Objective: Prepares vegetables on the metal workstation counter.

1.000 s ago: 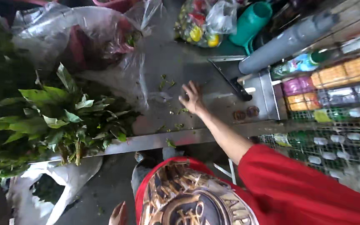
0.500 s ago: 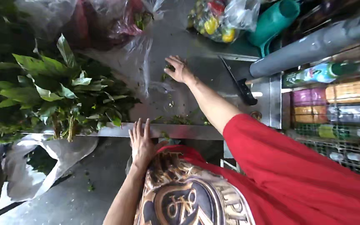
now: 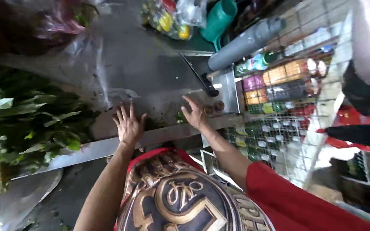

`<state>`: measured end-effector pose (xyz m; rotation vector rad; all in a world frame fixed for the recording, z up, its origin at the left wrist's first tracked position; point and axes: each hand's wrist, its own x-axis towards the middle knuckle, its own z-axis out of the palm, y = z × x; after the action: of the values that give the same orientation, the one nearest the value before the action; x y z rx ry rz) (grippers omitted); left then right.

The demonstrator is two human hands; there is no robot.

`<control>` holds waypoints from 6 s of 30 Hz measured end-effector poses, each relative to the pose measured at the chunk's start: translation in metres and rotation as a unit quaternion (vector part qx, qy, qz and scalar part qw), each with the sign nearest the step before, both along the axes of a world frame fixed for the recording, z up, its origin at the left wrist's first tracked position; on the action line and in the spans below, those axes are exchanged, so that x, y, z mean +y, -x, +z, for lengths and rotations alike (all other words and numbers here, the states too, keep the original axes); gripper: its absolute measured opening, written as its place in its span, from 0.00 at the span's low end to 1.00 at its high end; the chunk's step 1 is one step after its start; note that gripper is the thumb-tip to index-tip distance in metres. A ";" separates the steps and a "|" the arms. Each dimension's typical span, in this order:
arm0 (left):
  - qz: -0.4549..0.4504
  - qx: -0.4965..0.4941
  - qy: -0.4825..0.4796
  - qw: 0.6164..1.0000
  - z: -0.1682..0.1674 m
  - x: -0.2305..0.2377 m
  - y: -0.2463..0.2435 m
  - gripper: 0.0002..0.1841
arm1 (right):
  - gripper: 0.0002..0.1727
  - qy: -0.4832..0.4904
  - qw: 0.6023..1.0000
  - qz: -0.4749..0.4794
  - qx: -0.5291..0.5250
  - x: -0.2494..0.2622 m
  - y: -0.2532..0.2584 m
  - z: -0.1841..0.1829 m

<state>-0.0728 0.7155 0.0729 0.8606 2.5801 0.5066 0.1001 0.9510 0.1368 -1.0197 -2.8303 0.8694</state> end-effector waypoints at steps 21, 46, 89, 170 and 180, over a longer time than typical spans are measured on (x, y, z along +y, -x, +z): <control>0.011 0.050 -0.033 0.998 0.008 -0.057 0.009 0.36 | 0.37 -0.044 0.952 -0.201 -0.225 0.066 0.016 -0.011; 0.014 0.067 -0.031 0.997 -0.002 -0.061 0.011 0.31 | 0.25 0.000 0.991 -0.105 -0.081 0.072 0.115 -0.020; 0.028 0.062 -0.054 0.996 -0.001 -0.060 0.009 0.26 | 0.17 -0.033 0.894 0.405 0.188 -0.055 0.221 -0.072; -0.048 -0.195 0.076 0.977 0.084 0.023 -0.031 0.29 | 0.26 0.185 0.959 0.132 -0.171 -0.110 0.067 0.010; 0.121 -0.293 -0.025 0.948 0.061 0.001 -0.005 0.18 | 0.20 0.484 0.851 -0.196 0.068 -0.160 0.087 0.001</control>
<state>-0.0675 0.7166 0.1343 0.3278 2.1273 0.7669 0.0128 0.7907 0.1379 -1.4082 -1.8367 2.2349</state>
